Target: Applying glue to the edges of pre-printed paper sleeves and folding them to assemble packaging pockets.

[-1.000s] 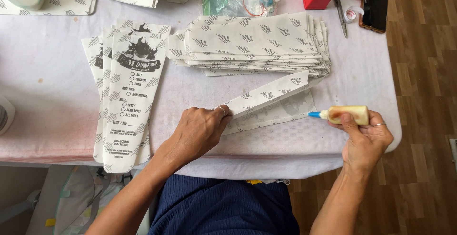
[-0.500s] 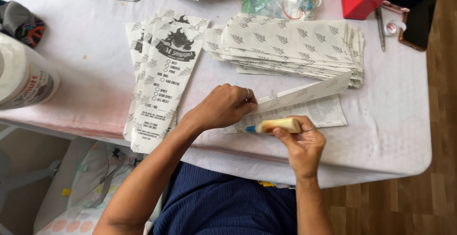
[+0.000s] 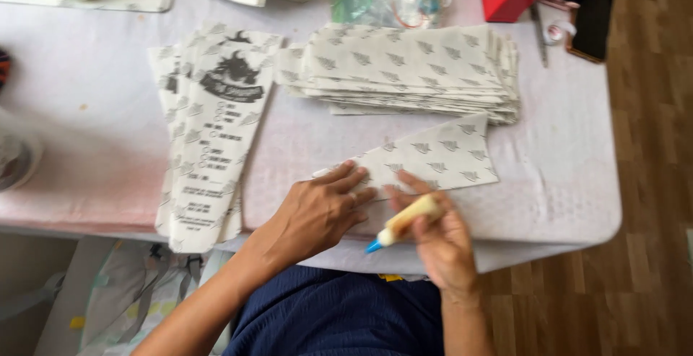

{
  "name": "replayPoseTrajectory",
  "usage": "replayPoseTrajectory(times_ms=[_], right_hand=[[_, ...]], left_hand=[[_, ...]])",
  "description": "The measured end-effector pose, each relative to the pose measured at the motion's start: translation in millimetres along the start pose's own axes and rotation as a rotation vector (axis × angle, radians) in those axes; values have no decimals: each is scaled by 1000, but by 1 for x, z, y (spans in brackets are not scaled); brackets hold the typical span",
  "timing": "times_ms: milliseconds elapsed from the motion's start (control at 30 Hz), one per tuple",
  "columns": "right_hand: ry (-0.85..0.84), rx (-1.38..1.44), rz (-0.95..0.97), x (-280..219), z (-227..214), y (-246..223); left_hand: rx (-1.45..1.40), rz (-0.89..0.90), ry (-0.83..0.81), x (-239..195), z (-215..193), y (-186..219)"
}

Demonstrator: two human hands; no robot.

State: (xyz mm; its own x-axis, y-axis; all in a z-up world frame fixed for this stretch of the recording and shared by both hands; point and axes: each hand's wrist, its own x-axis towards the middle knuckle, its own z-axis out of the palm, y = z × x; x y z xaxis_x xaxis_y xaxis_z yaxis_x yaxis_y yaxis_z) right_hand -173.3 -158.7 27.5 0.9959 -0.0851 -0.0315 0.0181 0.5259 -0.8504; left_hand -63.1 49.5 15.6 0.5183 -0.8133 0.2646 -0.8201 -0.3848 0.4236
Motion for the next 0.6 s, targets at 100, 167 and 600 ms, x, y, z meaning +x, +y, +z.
replayPoseTrajectory(times_ms=[100,167,600], right_hand=[[15,8,18,-6,-5,0],[203,-10,-20,-11,-38,-12],[218,129,-56,-20,-79,-31]], left_hand=[[-47,59,74,-6,3,2],[-48,62,77,-9,11,3],[-29,96,83,-23,21,8]])
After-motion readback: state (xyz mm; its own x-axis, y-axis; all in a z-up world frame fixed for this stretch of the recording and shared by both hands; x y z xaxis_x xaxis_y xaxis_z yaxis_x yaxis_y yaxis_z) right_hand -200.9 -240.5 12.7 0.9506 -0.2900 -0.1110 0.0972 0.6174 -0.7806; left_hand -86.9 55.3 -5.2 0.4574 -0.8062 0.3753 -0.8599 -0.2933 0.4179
